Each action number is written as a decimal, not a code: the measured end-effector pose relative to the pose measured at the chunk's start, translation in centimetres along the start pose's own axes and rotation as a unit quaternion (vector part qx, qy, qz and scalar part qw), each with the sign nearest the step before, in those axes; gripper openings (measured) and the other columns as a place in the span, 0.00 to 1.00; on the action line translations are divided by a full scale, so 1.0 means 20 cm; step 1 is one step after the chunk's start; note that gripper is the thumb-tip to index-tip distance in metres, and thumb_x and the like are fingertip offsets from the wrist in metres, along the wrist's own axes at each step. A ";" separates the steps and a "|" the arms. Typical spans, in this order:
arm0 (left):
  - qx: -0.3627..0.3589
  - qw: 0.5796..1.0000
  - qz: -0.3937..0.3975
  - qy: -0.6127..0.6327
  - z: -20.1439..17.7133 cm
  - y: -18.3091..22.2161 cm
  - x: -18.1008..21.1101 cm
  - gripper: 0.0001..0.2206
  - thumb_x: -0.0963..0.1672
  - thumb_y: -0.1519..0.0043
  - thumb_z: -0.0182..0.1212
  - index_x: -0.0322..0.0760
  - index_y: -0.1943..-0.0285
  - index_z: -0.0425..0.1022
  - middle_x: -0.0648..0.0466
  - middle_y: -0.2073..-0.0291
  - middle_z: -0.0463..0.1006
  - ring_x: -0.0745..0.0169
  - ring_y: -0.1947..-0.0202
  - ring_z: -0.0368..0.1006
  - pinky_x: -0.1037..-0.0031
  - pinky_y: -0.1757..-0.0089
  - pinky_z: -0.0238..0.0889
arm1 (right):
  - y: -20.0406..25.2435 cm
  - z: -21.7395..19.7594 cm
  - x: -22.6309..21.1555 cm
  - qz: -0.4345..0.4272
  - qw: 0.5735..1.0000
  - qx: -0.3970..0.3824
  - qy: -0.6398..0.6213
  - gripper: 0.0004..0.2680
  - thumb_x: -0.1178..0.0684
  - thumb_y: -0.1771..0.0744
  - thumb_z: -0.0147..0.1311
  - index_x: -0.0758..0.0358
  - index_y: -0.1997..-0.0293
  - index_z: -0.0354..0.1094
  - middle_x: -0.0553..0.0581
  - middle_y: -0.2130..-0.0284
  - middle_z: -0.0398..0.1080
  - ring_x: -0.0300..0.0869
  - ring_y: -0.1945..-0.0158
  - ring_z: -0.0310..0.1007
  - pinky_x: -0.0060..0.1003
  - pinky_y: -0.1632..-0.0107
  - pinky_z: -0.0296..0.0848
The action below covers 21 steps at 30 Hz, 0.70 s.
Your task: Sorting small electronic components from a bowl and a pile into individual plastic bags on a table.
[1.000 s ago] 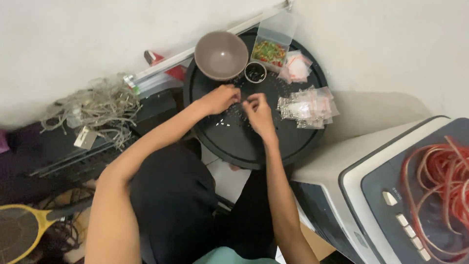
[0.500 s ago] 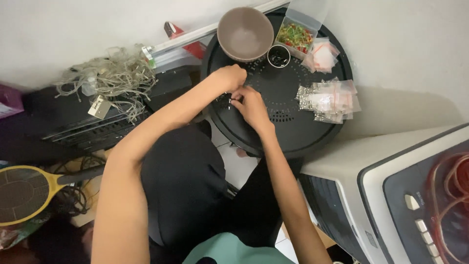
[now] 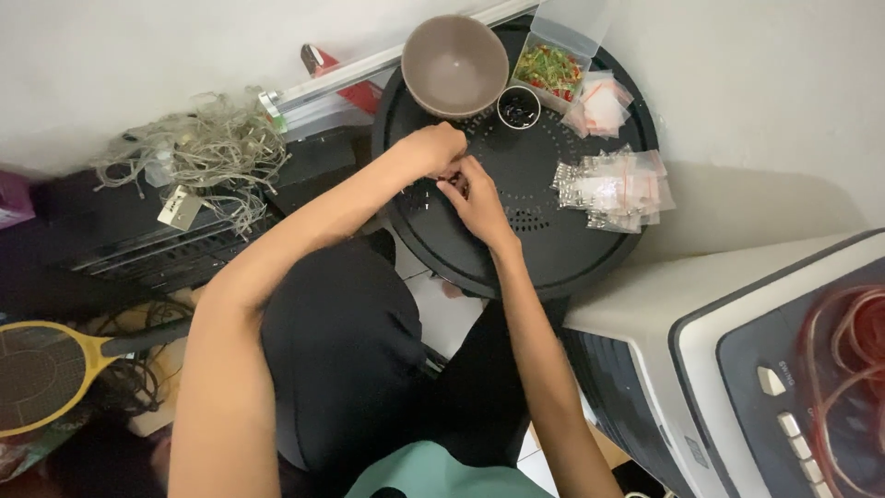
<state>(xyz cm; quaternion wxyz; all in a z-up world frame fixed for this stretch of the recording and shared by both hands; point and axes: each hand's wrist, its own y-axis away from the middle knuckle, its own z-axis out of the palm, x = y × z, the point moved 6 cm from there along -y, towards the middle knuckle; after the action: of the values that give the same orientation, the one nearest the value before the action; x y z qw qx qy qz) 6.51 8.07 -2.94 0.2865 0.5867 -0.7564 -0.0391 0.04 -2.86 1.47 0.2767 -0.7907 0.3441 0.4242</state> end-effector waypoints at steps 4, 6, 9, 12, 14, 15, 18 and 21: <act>0.006 1.000 0.002 0.010 0.00 -0.01 0.00 0.07 0.36 0.43 0.68 0.26 0.56 0.82 0.33 0.64 0.82 0.33 0.63 0.81 0.51 0.65 0.76 | 0.01 -0.02 -0.03 0.002 1.000 0.014 0.001 0.04 0.56 0.29 0.53 0.64 0.56 0.64 0.61 0.67 0.64 0.52 0.65 0.71 0.45 0.62 0.73; 0.027 0.999 0.019 0.018 -0.03 0.01 0.02 0.06 0.37 0.43 0.67 0.26 0.59 0.83 0.34 0.66 0.83 0.33 0.63 0.81 0.52 0.66 0.76 | 0.02 -0.03 -0.03 -0.004 1.000 0.014 0.014 0.04 0.56 0.29 0.54 0.65 0.56 0.65 0.62 0.68 0.65 0.52 0.65 0.72 0.44 0.62 0.73; 0.026 0.999 0.010 0.018 -0.12 0.14 0.07 0.07 0.36 0.45 0.67 0.31 0.60 0.84 0.35 0.66 0.83 0.34 0.61 0.82 0.54 0.63 0.76 | 0.02 -0.01 -0.03 -0.013 1.000 -0.001 -0.001 0.03 0.57 0.29 0.54 0.64 0.53 0.71 0.61 0.65 0.67 0.50 0.64 0.74 0.43 0.61 0.74; 0.030 0.999 0.023 0.024 -0.10 0.11 0.05 0.07 0.36 0.44 0.66 0.31 0.59 0.84 0.35 0.66 0.83 0.33 0.61 0.81 0.53 0.63 0.76 | 0.02 -0.01 -0.06 -0.020 1.000 -0.001 0.001 0.04 0.58 0.29 0.55 0.66 0.52 0.73 0.64 0.64 0.69 0.52 0.63 0.75 0.45 0.62 0.74; 0.034 0.998 0.022 0.042 -0.10 0.11 0.07 0.07 0.37 0.44 0.66 0.31 0.58 0.84 0.36 0.65 0.83 0.34 0.61 0.81 0.53 0.62 0.76 | 0.02 -0.02 0.00 -0.018 1.000 0.010 0.001 0.04 0.57 0.30 0.57 0.63 0.52 0.73 0.61 0.65 0.70 0.50 0.63 0.75 0.43 0.62 0.75; 0.035 0.997 0.023 0.062 -0.09 0.12 0.08 0.07 0.37 0.43 0.66 0.31 0.58 0.84 0.36 0.65 0.83 0.35 0.60 0.81 0.54 0.61 0.76 | 0.02 -0.03 0.03 -0.013 1.000 0.022 0.001 0.04 0.57 0.31 0.59 0.61 0.52 0.74 0.59 0.65 0.70 0.48 0.63 0.75 0.42 0.62 0.75; 0.055 0.995 0.024 0.079 -0.10 0.10 0.08 0.06 0.37 0.43 0.66 0.32 0.59 0.84 0.36 0.66 0.83 0.36 0.61 0.82 0.55 0.62 0.76 | 0.04 -0.09 0.04 -0.013 0.998 0.062 -0.012 0.05 0.57 0.31 0.60 0.59 0.51 0.74 0.57 0.65 0.72 0.46 0.64 0.76 0.39 0.63 0.76; 0.093 0.990 0.025 0.101 -0.08 0.08 0.07 0.09 0.35 0.39 0.58 0.31 0.55 0.83 0.36 0.62 0.83 0.36 0.58 0.81 0.54 0.59 0.75 | 0.06 -0.19 0.08 0.019 0.986 0.160 0.043 0.04 0.60 0.32 0.61 0.60 0.54 0.74 0.56 0.66 0.71 0.47 0.66 0.75 0.39 0.64 0.75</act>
<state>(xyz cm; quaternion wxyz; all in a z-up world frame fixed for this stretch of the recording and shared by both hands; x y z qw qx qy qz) 5.61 7.71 -0.38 0.3063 0.5929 -0.7383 0.0980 1.65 -6.76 1.66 0.3766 -0.7471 0.4343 0.3339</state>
